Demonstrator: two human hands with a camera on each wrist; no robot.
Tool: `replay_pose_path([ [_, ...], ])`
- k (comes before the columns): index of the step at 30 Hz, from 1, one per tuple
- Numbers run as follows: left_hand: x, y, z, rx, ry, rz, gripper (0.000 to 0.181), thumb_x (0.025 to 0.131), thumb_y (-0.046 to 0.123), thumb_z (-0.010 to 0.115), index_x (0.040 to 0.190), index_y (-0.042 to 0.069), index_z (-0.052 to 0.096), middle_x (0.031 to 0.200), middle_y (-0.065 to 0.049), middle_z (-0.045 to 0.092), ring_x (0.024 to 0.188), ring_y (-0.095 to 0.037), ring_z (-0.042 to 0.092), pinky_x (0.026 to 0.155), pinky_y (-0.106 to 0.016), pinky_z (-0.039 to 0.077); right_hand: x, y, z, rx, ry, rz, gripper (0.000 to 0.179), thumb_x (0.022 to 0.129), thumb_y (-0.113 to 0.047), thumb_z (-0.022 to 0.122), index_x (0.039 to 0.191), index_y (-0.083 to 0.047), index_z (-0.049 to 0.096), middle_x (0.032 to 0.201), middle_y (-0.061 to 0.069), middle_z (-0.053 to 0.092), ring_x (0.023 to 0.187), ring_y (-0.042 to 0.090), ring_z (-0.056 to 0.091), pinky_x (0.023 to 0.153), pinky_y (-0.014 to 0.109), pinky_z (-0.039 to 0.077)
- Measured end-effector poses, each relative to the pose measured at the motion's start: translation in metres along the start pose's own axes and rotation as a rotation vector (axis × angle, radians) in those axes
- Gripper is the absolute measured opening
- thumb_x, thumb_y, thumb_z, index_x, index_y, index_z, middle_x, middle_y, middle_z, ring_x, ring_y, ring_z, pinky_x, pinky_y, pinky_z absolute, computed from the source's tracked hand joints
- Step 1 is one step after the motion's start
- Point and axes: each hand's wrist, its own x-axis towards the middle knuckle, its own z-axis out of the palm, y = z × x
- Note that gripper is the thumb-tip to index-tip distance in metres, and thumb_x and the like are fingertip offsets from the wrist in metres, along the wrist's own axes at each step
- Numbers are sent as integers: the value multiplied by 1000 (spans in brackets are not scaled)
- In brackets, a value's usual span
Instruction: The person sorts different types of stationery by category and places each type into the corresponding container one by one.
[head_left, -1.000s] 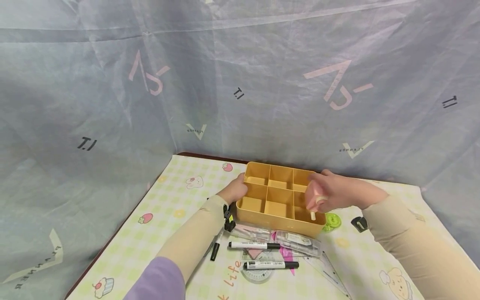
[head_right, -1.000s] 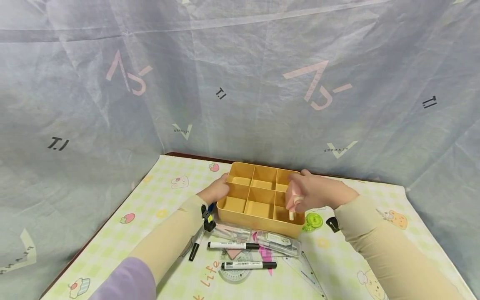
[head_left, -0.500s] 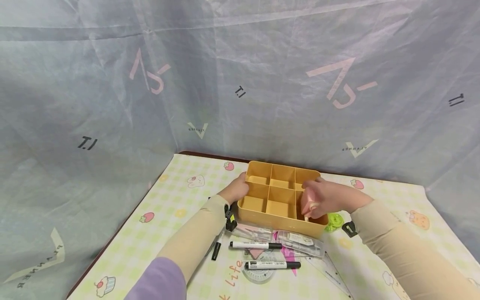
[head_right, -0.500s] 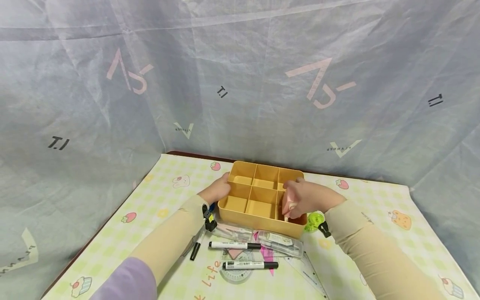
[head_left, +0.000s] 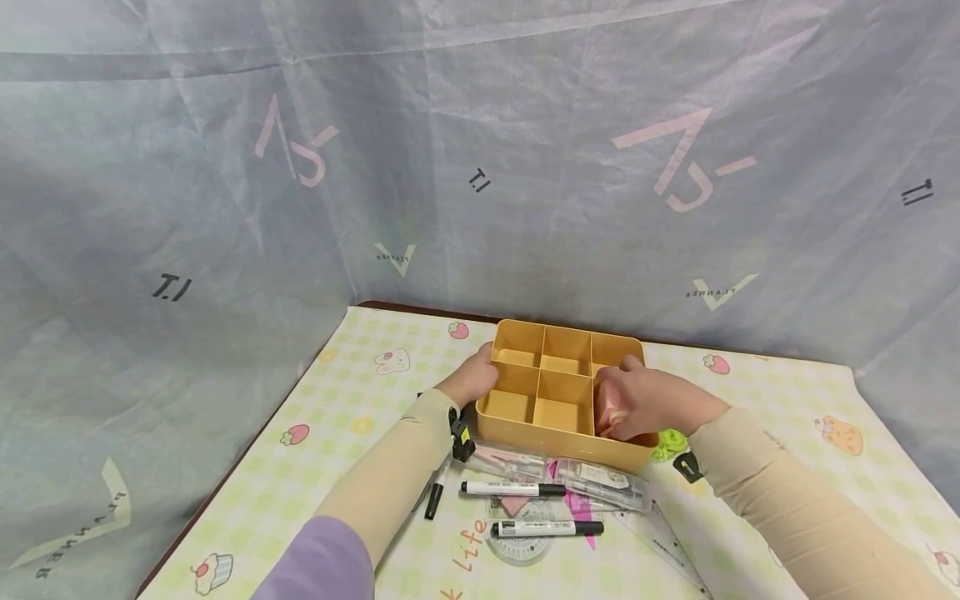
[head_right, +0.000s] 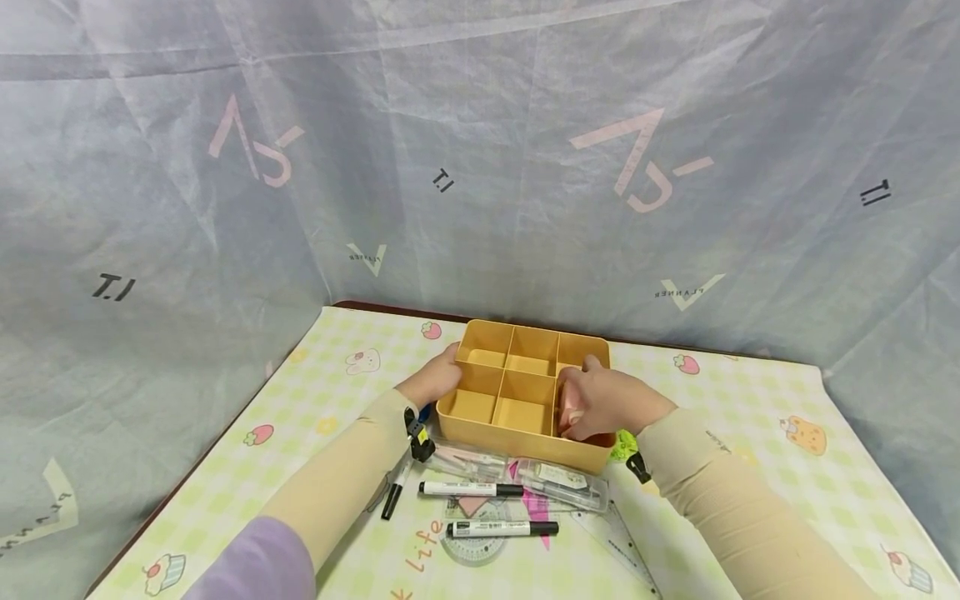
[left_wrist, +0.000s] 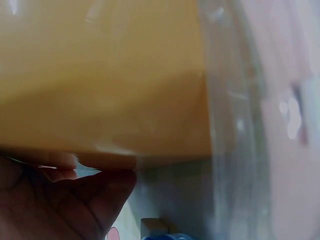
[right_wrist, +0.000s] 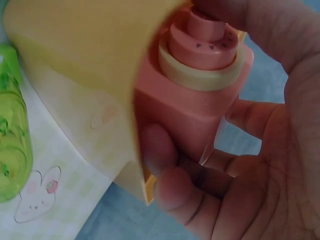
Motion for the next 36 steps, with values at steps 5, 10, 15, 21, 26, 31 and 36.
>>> replay_pose_path([
  [5, 1, -2, 1, 7, 0, 5, 68, 94, 2, 38, 160, 10, 22, 147, -17, 48, 125, -29, 52, 107, -48, 42, 1, -1, 7, 23, 41, -16, 68, 66, -27, 88, 126, -9, 60, 104, 14, 43, 72, 18, 53, 64, 32, 50],
  [10, 3, -4, 2, 10, 5, 15, 68, 94, 2, 37, 160, 10, 23, 145, -18, 50, 120, -29, 54, 104, -48, 45, 1, 0, 9, 20, 51, -23, 72, 66, -27, 88, 129, -7, 59, 109, 15, 46, 74, 19, 53, 66, 32, 51],
  [15, 3, -5, 2, -9, -3, 7, 68, 94, 2, 37, 160, 13, 22, 144, -17, 50, 117, -28, 55, 101, -47, 47, 1, 3, 13, 32, 61, -45, 71, 67, -27, 88, 129, -8, 58, 107, 11, 48, 74, 17, 53, 65, 31, 52],
  [21, 2, -3, 2, -13, -7, 7, 66, 96, 4, 37, 160, 13, 23, 146, -17, 49, 121, -28, 53, 105, -47, 44, 0, 6, 17, 3, 91, -60, 66, 69, -24, 84, 124, -4, 53, 105, 10, 49, 72, 15, 52, 67, 33, 52],
  [26, 1, -1, 2, 3, -2, 5, 67, 95, 4, 37, 160, 12, 23, 148, -17, 47, 125, -29, 52, 108, -46, 42, 0, 4, 19, -31, 108, -67, 64, 71, -23, 84, 122, -1, 53, 102, 10, 46, 69, 14, 50, 66, 32, 52],
  [31, 2, 0, 1, 12, 2, 9, 69, 95, 4, 37, 161, 12, 21, 152, -17, 44, 129, -29, 49, 111, -46, 39, 1, 4, 21, 4, 121, -55, 61, 74, -25, 84, 117, -2, 48, 101, 12, 47, 71, 17, 52, 67, 34, 52],
  [36, 2, -1, -1, 19, -3, 7, 69, 95, 5, 37, 162, 12, 19, 154, -16, 43, 131, -29, 48, 111, -46, 38, 3, 6, 24, 83, 64, -6, 62, 78, -26, 83, 118, -3, 41, 101, 14, 49, 80, 22, 54, 73, 38, 52],
])
